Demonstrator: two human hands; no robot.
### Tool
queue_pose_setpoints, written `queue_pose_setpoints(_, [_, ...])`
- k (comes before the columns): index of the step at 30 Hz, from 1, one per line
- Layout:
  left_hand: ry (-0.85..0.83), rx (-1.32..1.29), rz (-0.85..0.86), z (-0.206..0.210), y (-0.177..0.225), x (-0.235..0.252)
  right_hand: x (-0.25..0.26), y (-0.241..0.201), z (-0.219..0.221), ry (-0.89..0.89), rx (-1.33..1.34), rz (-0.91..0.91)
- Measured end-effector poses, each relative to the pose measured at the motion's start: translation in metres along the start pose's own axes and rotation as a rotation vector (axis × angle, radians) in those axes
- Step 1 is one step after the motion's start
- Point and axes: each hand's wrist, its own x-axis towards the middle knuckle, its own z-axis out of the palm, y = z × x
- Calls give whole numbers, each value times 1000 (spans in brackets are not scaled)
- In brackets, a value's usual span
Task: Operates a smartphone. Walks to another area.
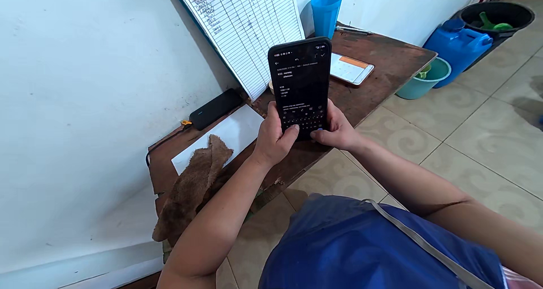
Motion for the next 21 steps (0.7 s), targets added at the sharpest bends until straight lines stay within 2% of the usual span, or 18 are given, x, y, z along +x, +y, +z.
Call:
queue_pose_setpoints(16, [-2, -48, 11, 1, -3, 0, -2, -1, -1, 10, 15, 79])
queue_pose_setpoints(21, [-7, -51, 25, 1, -3, -1, -2, 2, -2, 22, 38, 56])
